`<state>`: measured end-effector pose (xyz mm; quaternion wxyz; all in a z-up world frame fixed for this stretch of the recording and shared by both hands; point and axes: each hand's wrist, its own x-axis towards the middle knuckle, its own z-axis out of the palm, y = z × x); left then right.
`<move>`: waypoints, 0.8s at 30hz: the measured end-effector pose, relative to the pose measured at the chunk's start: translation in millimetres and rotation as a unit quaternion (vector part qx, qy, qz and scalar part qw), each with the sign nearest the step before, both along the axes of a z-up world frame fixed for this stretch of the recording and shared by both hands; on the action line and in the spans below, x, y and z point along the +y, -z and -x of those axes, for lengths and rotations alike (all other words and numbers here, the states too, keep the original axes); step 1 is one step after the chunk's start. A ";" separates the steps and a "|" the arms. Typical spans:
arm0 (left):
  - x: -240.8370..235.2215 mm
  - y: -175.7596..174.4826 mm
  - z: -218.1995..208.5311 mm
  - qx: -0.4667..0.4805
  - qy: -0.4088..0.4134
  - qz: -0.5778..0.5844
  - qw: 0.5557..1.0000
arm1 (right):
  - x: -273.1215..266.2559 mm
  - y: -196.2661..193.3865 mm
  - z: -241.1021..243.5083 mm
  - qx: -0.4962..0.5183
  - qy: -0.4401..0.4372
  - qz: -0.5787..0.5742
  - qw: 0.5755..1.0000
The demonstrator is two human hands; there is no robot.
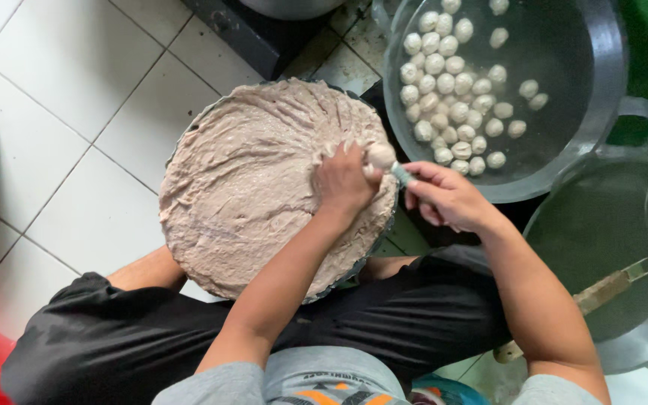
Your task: The person scoops portions of a thick paste from a large bowl using a spoon and forms them into small balls, dropping them into a pot of water. The process is repeated continuously throughout the clip.
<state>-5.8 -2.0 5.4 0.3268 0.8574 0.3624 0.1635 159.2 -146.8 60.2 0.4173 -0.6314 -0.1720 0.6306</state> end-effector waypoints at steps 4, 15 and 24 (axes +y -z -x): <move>-2.1 -1.4 8.7 0.034 0.168 -0.066 0.983 | -8.3 34.8 -36.2 -0.223 0.083 0.026 0.971; 76.6 -12.3 118.4 0.121 0.380 -0.040 0.916 | -47.0 79.2 -90.1 -0.595 0.059 -0.017 0.802; 152.4 -63.4 227.8 0.339 0.491 -0.161 0.786 | -46.4 102.3 -101.5 -0.500 0.055 -0.071 0.861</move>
